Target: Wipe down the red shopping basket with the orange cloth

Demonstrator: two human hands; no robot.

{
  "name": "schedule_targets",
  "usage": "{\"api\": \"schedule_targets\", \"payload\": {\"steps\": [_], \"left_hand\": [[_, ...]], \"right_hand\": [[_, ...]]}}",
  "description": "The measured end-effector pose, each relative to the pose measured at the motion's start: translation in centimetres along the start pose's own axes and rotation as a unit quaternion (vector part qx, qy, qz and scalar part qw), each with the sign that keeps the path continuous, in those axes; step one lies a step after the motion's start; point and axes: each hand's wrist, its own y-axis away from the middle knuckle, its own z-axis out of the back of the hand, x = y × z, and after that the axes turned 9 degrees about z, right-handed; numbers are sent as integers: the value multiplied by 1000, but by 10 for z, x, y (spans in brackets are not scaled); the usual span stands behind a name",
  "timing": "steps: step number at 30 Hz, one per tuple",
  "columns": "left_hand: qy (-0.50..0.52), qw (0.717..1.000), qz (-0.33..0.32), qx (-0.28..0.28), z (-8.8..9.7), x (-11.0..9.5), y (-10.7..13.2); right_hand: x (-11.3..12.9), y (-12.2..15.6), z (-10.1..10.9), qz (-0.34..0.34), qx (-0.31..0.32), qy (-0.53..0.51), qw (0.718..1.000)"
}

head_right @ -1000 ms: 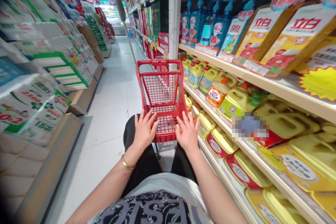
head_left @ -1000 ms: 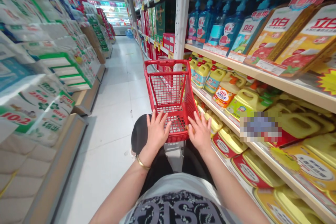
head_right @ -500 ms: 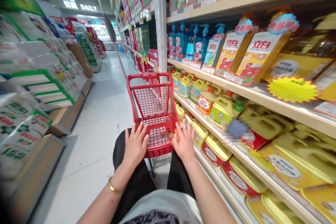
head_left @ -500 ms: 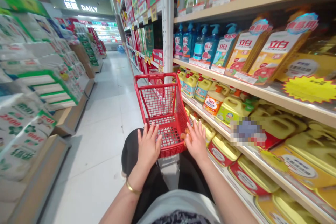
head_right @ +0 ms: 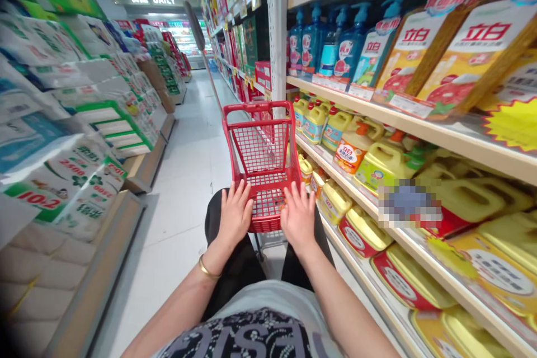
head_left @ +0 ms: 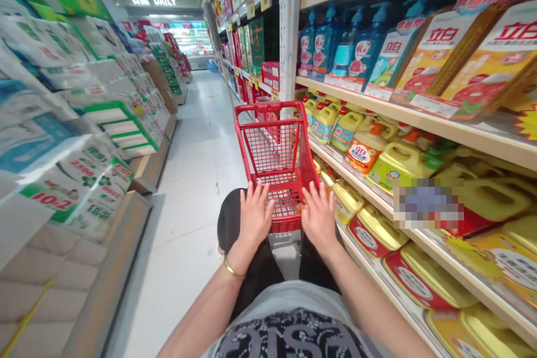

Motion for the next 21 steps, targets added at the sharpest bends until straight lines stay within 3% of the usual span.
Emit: {"api": "schedule_targets", "payload": {"steps": [3,6,14,21], "left_hand": [[13,1000,-8,11,-2,6,0],[19,1000,-7,12,-5,11,1],[8,1000,-17,-1,-11,9,4],[0,1000,-9,-12,-8,15,1]], "right_hand": [[45,-2,-10,96,45,-31,994],[61,-5,-16,158,56,-65,984],[-11,-7,12,58,-10,3,998],[-3,-11,11,58,-2,7,998]]}}
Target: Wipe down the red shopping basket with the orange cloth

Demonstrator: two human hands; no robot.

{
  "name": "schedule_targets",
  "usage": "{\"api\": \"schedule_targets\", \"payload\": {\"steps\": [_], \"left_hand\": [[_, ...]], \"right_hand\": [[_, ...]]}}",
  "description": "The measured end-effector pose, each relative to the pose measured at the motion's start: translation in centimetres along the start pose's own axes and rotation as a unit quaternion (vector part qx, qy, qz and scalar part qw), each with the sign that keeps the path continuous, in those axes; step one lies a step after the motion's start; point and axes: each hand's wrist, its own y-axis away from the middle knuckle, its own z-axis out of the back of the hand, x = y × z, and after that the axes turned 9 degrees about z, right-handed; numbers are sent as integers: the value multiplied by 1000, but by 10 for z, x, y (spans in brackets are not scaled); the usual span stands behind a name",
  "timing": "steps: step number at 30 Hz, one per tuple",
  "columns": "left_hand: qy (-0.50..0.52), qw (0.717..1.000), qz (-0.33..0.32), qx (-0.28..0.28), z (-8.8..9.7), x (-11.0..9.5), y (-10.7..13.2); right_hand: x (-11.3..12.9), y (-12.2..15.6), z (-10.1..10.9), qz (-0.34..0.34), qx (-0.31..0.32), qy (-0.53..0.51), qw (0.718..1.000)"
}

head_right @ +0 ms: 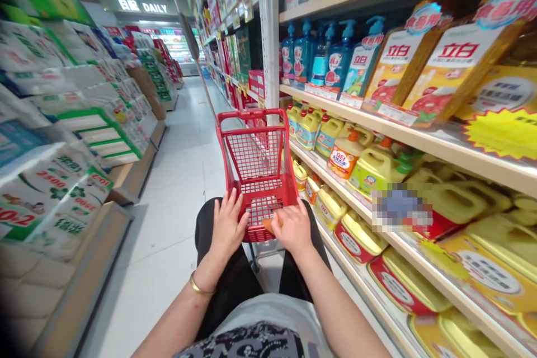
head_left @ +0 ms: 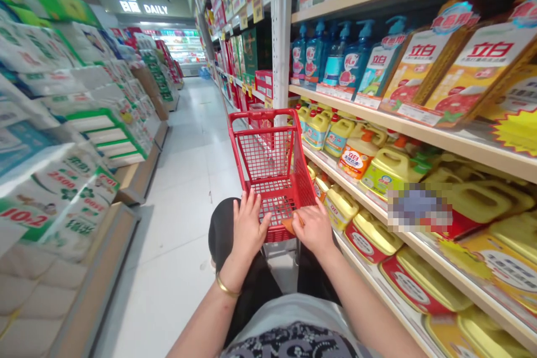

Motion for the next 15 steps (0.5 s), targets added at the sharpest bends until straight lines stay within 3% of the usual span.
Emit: {"api": "schedule_targets", "payload": {"steps": [3,8,12,15], "left_hand": [[4,1000,2,0,1,4,1],[18,1000,-25,2,-4,3,6],[12,1000,-21,8,-7,3,7],[-7,1000,-11,5,-5,5,7]], "right_hand": [[7,-5,4,10,31,18,999],[34,-16,0,-30,63,38,997],[53,-24,-8,-15,107,29,994],[52,-23,-8,10,115,14,993]]}}
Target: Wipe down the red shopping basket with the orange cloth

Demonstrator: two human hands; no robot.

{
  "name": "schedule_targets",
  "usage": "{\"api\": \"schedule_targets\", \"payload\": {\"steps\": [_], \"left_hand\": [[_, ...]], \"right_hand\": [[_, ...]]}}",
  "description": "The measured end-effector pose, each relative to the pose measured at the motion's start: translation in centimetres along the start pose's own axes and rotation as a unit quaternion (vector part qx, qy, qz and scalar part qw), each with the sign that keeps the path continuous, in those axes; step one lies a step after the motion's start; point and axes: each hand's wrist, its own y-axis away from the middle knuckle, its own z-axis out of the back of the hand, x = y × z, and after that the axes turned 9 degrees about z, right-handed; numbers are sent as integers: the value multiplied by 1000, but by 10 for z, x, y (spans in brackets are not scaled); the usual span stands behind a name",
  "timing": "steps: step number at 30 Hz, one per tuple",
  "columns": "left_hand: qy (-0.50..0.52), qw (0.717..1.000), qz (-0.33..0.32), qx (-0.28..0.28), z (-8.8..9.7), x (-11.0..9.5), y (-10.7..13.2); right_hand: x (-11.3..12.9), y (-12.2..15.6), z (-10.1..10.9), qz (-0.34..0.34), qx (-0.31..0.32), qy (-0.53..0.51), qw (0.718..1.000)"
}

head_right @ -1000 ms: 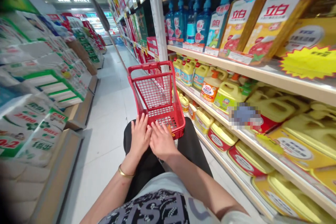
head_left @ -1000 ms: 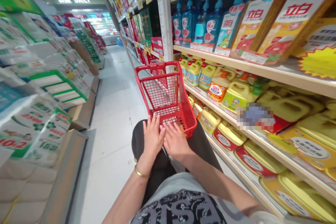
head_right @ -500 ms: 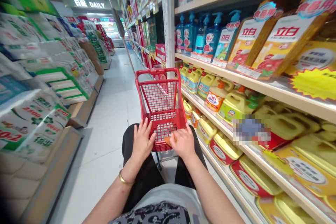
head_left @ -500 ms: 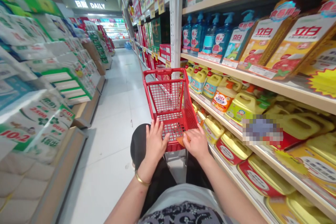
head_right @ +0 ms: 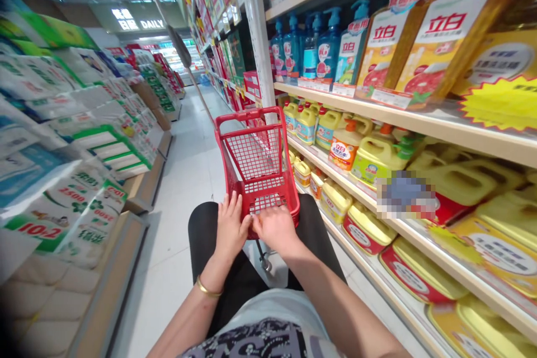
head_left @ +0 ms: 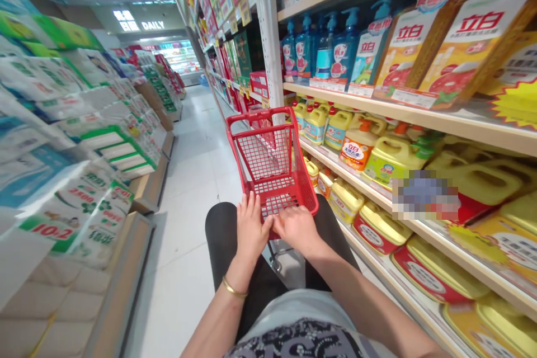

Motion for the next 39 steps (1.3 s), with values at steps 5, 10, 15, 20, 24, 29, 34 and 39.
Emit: {"api": "schedule_targets", "payload": {"steps": [5,10,15,20,24,29,34,39], "left_hand": [[-27,1000,-4,-1,4,-3,2],[-28,1000,2,10,6,-3,0],[-15,1000,9,11,6,-5,1],[-8,999,-29,30,7,-13,9],[5,999,-25,19,6,-7,10],[49,998,-15,47,6,-2,6],[83,996,34,27,5,-4,4],[85,995,55,19,0,3,5]], "right_hand": [[-7,4,5,10,4,0,1000],[-4,1,2,4,14,11,1000],[-8,5,0,13,9,7,1000],[-26,18,13,51,2,-67,996],[-64,27,26,172,6,-124,977],[-97,32,39,172,20,-91,981],[-21,15,7,46,-2,-58,997],[16,6,-15,87,-20,-99,991]]}}
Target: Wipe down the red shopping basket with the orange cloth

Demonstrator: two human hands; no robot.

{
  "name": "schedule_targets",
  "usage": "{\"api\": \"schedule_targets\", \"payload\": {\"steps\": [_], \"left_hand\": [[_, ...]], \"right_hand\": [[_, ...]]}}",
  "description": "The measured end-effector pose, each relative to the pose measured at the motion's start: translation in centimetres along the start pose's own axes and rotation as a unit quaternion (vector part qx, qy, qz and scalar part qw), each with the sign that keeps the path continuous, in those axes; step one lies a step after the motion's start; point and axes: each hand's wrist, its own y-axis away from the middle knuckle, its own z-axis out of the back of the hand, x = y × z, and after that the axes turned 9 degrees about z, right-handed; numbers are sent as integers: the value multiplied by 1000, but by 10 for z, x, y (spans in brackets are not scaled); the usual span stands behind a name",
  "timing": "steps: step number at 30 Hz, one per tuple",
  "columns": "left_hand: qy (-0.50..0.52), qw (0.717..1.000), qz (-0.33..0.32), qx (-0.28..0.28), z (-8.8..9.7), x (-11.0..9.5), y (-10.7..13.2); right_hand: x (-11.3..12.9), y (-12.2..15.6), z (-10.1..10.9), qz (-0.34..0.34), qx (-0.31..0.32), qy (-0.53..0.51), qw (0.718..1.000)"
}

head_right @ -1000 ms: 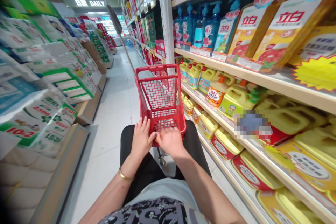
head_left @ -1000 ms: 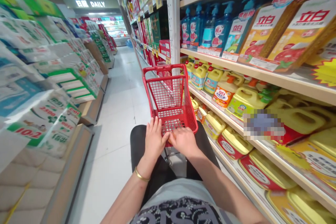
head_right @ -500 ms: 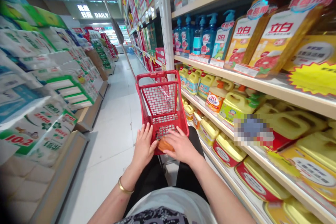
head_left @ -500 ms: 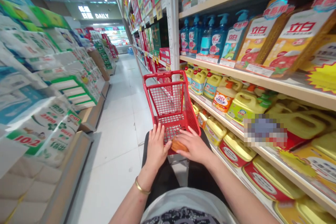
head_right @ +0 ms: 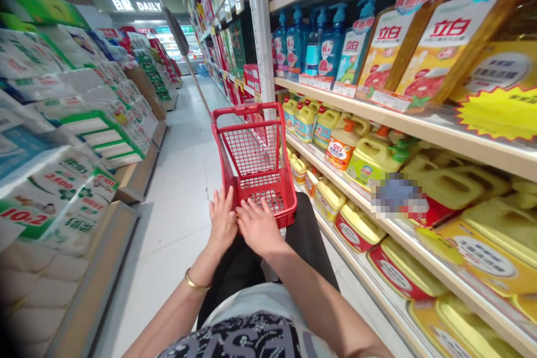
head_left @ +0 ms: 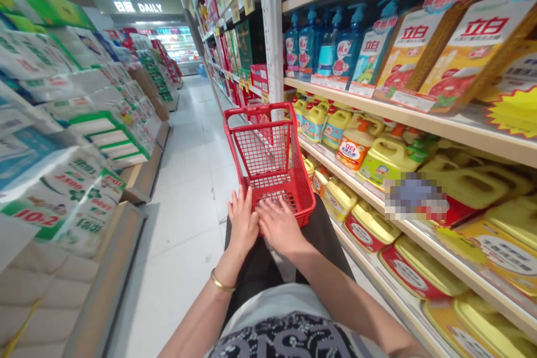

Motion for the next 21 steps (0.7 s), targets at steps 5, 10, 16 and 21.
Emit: {"api": "schedule_targets", "payload": {"steps": [5,10,16,21], "left_hand": [[-29,1000,-8,7,-1,1,1],[-5,1000,7,2,-1,2,1],[-16,1000,-11,6,4,7,1],[-40,999,-8,-2,2,0,2]], "right_hand": [[-59,46,38,-105,-54,58,991],[-60,39,33,-121,-41,57,990],[5,-10,0,-29,25,0,999],[-31,28,29,-129,-26,62,989]]}}
